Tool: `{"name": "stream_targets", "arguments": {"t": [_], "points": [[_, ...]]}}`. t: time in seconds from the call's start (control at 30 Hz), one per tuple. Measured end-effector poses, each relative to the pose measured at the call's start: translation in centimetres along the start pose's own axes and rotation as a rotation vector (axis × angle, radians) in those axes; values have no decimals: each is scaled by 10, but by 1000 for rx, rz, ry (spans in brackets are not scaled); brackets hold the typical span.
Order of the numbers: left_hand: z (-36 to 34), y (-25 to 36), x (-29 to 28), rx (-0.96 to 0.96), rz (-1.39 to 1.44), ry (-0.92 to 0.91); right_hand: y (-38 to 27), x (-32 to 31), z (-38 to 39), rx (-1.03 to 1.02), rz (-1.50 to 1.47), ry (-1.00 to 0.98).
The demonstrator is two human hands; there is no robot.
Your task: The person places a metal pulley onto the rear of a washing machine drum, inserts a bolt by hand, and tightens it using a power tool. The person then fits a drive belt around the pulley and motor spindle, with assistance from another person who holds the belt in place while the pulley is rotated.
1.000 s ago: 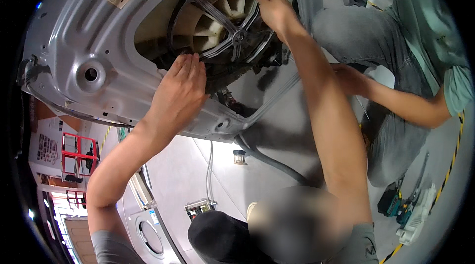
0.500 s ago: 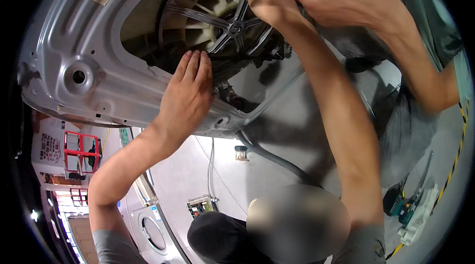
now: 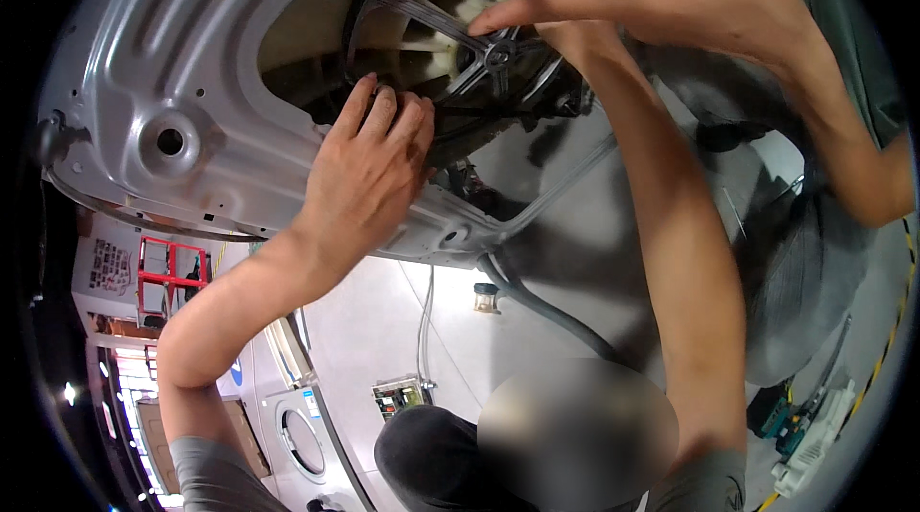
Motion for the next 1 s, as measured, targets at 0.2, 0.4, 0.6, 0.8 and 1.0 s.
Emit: {"name": "stream_targets", "arguments": {"t": [0.2, 0.4, 0.6, 0.8, 1.0], "points": [[-4, -17, -5, 45, 123, 93, 10, 3, 4, 72, -2, 55], [-14, -35, -24, 78, 164, 112, 10, 4, 15, 45, -37, 108], [-20, -58, -47, 7, 172, 287, 47, 17, 24, 363, -158, 71], [-23, -61, -40, -225, 178, 346, 53, 25, 35, 514, -253, -8], [-30, -56, -33, -430, 237, 570, 50, 25, 39, 524, -300, -6]]}}
Point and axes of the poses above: each hand's wrist, its own z-axis away from the middle knuckle, its own x-axis out of the palm, y = z × x, the point moved 5 cm from there along -z, towards the middle knuckle, and after that the axes turned 8 degrees about y, right-handed, at the moved point
